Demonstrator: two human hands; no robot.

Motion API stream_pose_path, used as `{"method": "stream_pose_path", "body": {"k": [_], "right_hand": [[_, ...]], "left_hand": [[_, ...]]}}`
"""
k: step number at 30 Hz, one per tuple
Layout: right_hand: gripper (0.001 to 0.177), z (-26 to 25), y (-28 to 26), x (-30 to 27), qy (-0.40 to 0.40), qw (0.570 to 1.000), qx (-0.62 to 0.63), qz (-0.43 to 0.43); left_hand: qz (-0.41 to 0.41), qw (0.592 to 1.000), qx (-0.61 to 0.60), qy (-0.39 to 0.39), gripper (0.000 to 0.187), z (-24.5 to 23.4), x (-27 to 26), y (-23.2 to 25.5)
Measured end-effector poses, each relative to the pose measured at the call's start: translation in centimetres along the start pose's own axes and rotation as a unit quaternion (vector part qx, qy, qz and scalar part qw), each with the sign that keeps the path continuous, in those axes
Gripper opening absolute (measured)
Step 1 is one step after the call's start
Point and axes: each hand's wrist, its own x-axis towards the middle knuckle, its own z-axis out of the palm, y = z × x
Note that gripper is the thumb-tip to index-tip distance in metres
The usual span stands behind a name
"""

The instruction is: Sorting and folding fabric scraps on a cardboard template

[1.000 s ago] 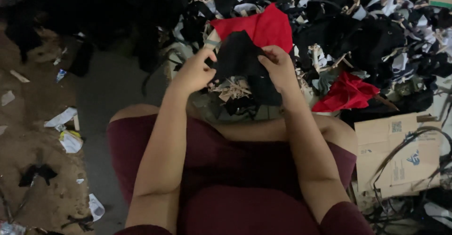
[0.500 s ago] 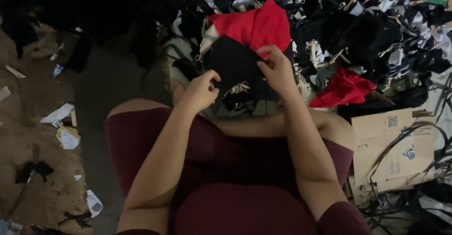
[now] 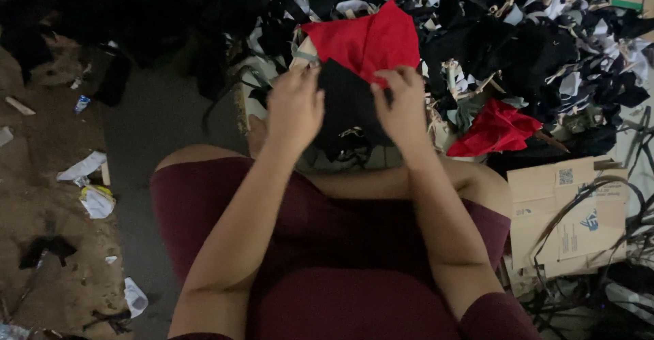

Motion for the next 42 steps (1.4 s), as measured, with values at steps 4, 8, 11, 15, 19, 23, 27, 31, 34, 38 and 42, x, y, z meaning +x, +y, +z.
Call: {"method": "stream_pose_path", "body": {"k": [4, 8, 11, 15, 19, 23, 27, 31, 34, 38, 42], "right_hand": [[0.036, 4.6, -0.3, -0.7, 0.024, 0.991, -0.116, -0.066], [0.057, 7.4, -0.1, -2.1, -0.103, 0.984, -0.137, 0.047], [0.057, 8.5, 0.3, -2.5, -0.102, 0.979, -0.167, 0.054], [0.062, 9.3, 1.4, -2.8, -0.108, 0.975, -0.186, 0.058], [0.065, 7.4, 1.1, -1.8, -0.114, 0.982, -0.119, 0.090], [0.066, 6.1, 1.8, -0.5, -0.068, 0.985, -0.130, 0.095], [0.068, 9.0, 4.5, -0.9, -0.048, 0.977, -0.187, 0.095], [0.071, 9.6, 4.7, -1.2, -0.052, 0.973, -0.207, 0.088], [0.068, 9.3, 4.5, -0.7, -0.043, 0.975, -0.202, 0.084], [0.067, 8.8, 4.4, -0.8, -0.042, 0.981, -0.164, 0.098], [0.067, 8.6, 4.4, -0.9, -0.053, 0.980, -0.155, 0.112]], "left_hand": [[0.072, 0.996, 0.031, 0.029, 0.054, 10.6, -0.3, -2.6], [0.076, 0.986, 0.136, 0.051, 0.066, 14.5, -1.0, -3.6], [0.078, 0.984, 0.150, 0.066, 0.066, 15.1, -1.2, -4.0], [0.074, 0.985, 0.149, 0.046, 0.068, 15.4, -1.3, -4.2], [0.085, 0.987, 0.127, 0.048, 0.062, 14.3, -0.4, -3.2], [0.080, 0.992, 0.083, 0.056, 0.060, 14.6, 1.2, -2.6], [0.060, 0.984, 0.158, 0.054, 0.064, 18.0, 1.7, -3.8], [0.057, 0.988, 0.139, 0.046, 0.062, 18.4, 1.6, -4.1], [0.068, 0.985, 0.141, 0.069, 0.063, 17.8, 2.4, -3.9], [0.016, 0.989, 0.069, 0.131, 0.059, 14.2, 3.0, -3.2], [-0.170, 0.967, -0.146, 0.117, 0.056, 12.9, 3.5, -7.9]]}}
